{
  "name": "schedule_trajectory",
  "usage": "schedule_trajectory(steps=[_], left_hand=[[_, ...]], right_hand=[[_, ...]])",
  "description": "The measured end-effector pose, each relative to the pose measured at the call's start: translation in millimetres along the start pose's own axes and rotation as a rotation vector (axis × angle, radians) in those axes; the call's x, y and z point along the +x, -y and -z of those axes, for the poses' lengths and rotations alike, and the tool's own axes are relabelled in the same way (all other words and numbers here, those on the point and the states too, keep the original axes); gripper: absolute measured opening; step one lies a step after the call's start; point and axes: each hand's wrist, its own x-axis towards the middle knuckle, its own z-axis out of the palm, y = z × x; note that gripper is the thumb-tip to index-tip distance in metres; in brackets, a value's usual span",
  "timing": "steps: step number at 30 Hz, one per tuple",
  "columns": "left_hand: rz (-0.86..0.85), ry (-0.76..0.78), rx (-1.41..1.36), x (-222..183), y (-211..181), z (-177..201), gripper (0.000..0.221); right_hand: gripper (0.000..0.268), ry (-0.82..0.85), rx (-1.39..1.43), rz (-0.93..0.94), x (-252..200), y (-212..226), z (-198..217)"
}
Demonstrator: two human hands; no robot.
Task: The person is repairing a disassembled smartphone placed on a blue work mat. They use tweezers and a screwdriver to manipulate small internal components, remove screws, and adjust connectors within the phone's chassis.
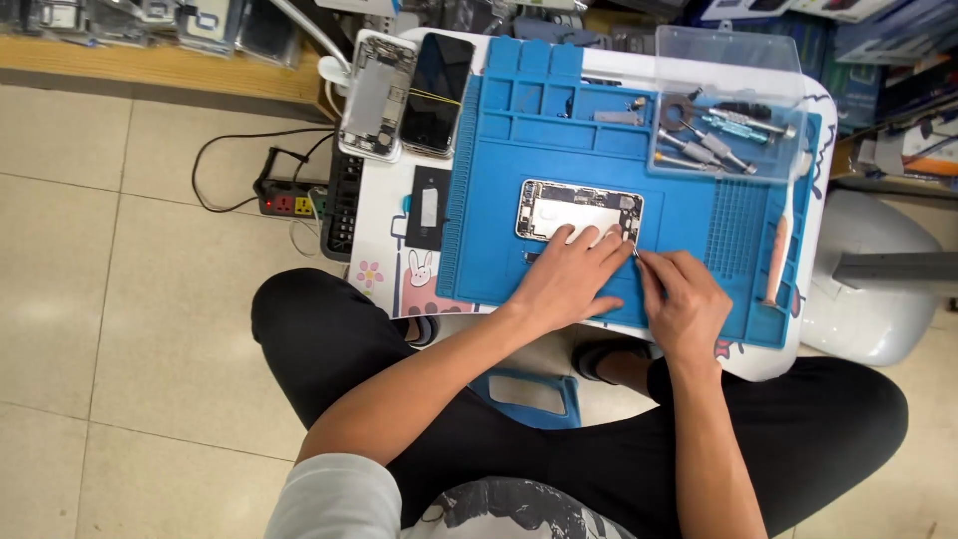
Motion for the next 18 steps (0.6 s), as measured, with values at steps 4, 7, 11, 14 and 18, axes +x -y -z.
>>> schedule_trajectory(steps=[4, 7, 11, 14, 18], left_hand=[[-0.008, 0.046, -0.039, 4.3, -0.4, 7.9, 0.068], [-0.028, 0.064, -0.057, 2.0, 1.4, 7.6, 0.068], [-0.020, 0.024, 0.017, 0.7, 3.2, 2.0, 0.078], [-0.025, 0.032, 0.025, 1.3, -0.6, -2.2, 0.081], [-0.018, 0.038, 0.064, 3.4, 0.9, 6.8, 0.080]], right_hand=[[0.006, -0.043, -0.038, -0.006, -3.9, -5.1, -6.4], [0.004, -0.021, -0.001, -0.025, 3.3, 3.7, 2.8], [0.003, 0.022, 0.147, -0.094, 14.5, 11.4, 15.9], [0.013, 0.055, 0.298, -0.221, 11.3, 5.5, 20.1], [0.021, 0.092, 0.507, -0.385, 17.6, 6.8, 24.4]])
